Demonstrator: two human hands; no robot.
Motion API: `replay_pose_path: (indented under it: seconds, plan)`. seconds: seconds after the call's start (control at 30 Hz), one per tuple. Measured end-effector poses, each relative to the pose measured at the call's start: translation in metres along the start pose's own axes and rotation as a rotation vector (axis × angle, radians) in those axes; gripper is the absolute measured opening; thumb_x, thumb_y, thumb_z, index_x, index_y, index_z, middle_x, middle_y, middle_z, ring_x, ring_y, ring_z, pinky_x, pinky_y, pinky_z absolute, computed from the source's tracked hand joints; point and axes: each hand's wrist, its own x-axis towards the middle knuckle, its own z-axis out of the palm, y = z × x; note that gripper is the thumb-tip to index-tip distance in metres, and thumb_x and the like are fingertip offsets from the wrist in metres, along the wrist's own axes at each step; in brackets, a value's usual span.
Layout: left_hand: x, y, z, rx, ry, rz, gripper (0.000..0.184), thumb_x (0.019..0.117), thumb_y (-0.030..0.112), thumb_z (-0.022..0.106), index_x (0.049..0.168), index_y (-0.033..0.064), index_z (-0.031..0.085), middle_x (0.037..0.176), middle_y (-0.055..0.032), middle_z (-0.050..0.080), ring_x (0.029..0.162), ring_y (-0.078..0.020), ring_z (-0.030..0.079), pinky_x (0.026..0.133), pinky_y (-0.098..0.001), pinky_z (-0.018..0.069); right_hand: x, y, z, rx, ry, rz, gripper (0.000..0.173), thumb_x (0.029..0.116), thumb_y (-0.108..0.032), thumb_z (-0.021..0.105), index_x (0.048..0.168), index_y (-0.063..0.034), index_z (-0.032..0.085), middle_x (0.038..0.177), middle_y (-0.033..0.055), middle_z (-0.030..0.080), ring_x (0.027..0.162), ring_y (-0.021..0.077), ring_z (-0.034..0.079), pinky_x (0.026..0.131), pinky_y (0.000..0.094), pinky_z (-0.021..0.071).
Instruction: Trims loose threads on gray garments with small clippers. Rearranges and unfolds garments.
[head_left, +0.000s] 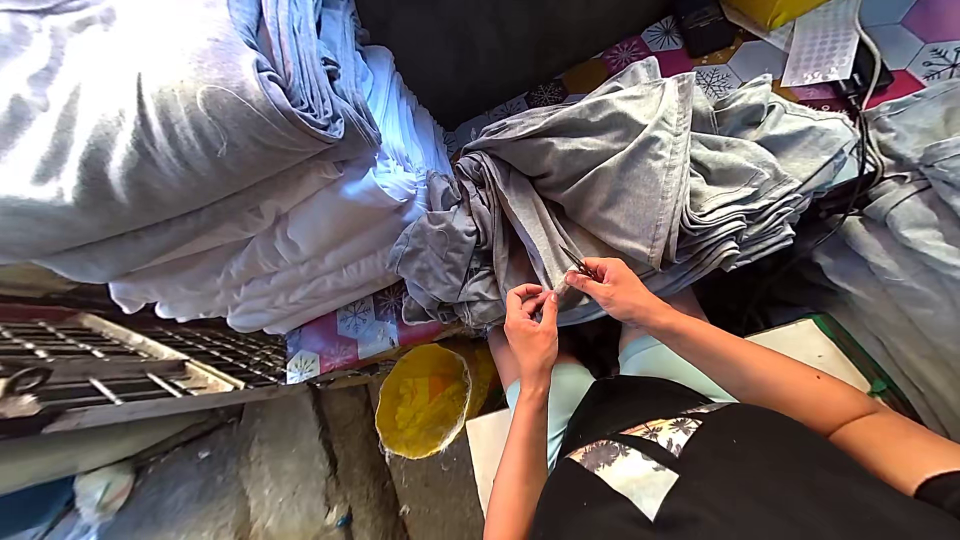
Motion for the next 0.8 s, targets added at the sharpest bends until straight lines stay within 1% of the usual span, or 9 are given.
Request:
replay_pose_path:
  seconds: [0.1,0.17,0.23,0.3,0.37,0.47,0.63,0.73,0.8]
  plan:
    - [-0.002,0.002,0.002,-0.005,-0.003,0.005,0.028,0.0927,-0.001,0.069,0.117,0.0000,0.054,0.087,-0.0034,0.075,0.076,-0.0023,0.069,0.072,-0.0201,0.0555,-0.005,0.000,0.000,-0.239,0.058,-0.054,0.017,0.1006,-0.018,0.067,0.092,-0.0032,0.069,0.073,0.0025,0.060,0.063,0.0093,0.053,0.061,0.0299,0.0452]
    - [-0.004,0.001,0.004,0.040,-0.009,0.049,0.027,0.0929,0.002,0.069,0.117,0.0003,0.056,0.089,-0.0038,0.075,0.078,-0.0021,0.069,0.073,-0.0203,0.0553,-0.006,0.000,0.001,-0.350,0.059,-0.091,0.016,0.0984,-0.018,0.070,0.096,-0.0019,0.072,0.085,0.0065,0.065,0.072,0.0148,0.059,0.069,0.0366,0.0508]
    - [-0.005,-0.001,0.005,0.087,-0.007,0.097,0.025,0.0929,0.004,0.068,0.116,0.0001,0.058,0.091,-0.0047,0.075,0.080,-0.0026,0.070,0.075,-0.0211,0.0554,-0.004,0.004,0.002,-0.315,0.045,-0.083,0.015,0.0988,-0.015,0.068,0.092,-0.0012,0.069,0.080,0.0055,0.062,0.069,0.0130,0.056,0.066,0.0336,0.0479]
    - [-0.005,-0.002,0.005,0.083,-0.005,0.112,0.024,0.0923,0.003,0.068,0.114,0.0000,0.058,0.092,-0.0044,0.075,0.081,-0.0021,0.070,0.075,-0.0201,0.0554,-0.001,0.005,0.001,-0.131,0.007,-0.012,0.013,0.1008,-0.011,0.065,0.091,-0.0016,0.066,0.071,0.0016,0.057,0.063,0.0065,0.051,0.061,0.0250,0.0443]
    - [-0.005,-0.002,0.004,0.045,0.008,0.093,0.026,0.0907,0.001,0.069,0.114,0.0003,0.057,0.091,-0.0035,0.075,0.080,-0.0015,0.069,0.074,-0.0190,0.0553,-0.002,0.006,0.002,0.017,-0.027,0.026,0.014,0.1018,-0.009,0.063,0.090,-0.0020,0.064,0.068,-0.0007,0.053,0.060,0.0034,0.048,0.059,0.0210,0.0420]
    - [-0.004,-0.002,0.005,-0.029,0.032,0.045,0.032,0.0894,-0.004,0.070,0.115,0.0011,0.052,0.088,-0.0023,0.075,0.076,-0.0015,0.069,0.071,-0.0190,0.0553,-0.006,0.009,0.003,-0.023,0.011,-0.081,0.012,0.0988,-0.009,0.066,0.088,-0.0028,0.066,0.068,-0.0013,0.055,0.058,0.0025,0.048,0.056,0.0199,0.0418]
    - [-0.004,0.000,0.006,-0.043,0.046,0.011,0.037,0.0881,-0.005,0.072,0.117,0.0014,0.050,0.085,-0.0024,0.074,0.072,-0.0027,0.069,0.069,-0.0199,0.0557,-0.010,0.012,0.005,-0.249,0.095,-0.257,0.012,0.0935,-0.011,0.071,0.086,-0.0024,0.070,0.081,0.0030,0.063,0.067,0.0057,0.055,0.061,0.0229,0.0469]
    - [-0.007,0.000,0.007,0.046,0.053,0.070,0.034,0.0885,0.000,0.074,0.116,0.0017,0.053,0.086,-0.0022,0.076,0.074,-0.0019,0.070,0.070,-0.0194,0.0557,-0.009,0.009,0.006,-0.340,0.112,-0.233,0.016,0.0935,-0.014,0.074,0.083,-0.0021,0.070,0.079,0.0044,0.063,0.067,0.0096,0.056,0.062,0.0291,0.0474]
    - [-0.009,-0.002,0.008,0.148,0.069,0.145,0.033,0.0883,0.002,0.074,0.116,-0.0007,0.056,0.090,-0.0063,0.077,0.081,-0.0054,0.073,0.075,-0.0228,0.0580,-0.009,0.005,0.007,-0.395,0.110,-0.190,0.019,0.0937,-0.015,0.074,0.081,-0.0024,0.069,0.077,0.0051,0.062,0.066,0.0122,0.056,0.062,0.0330,0.0473]
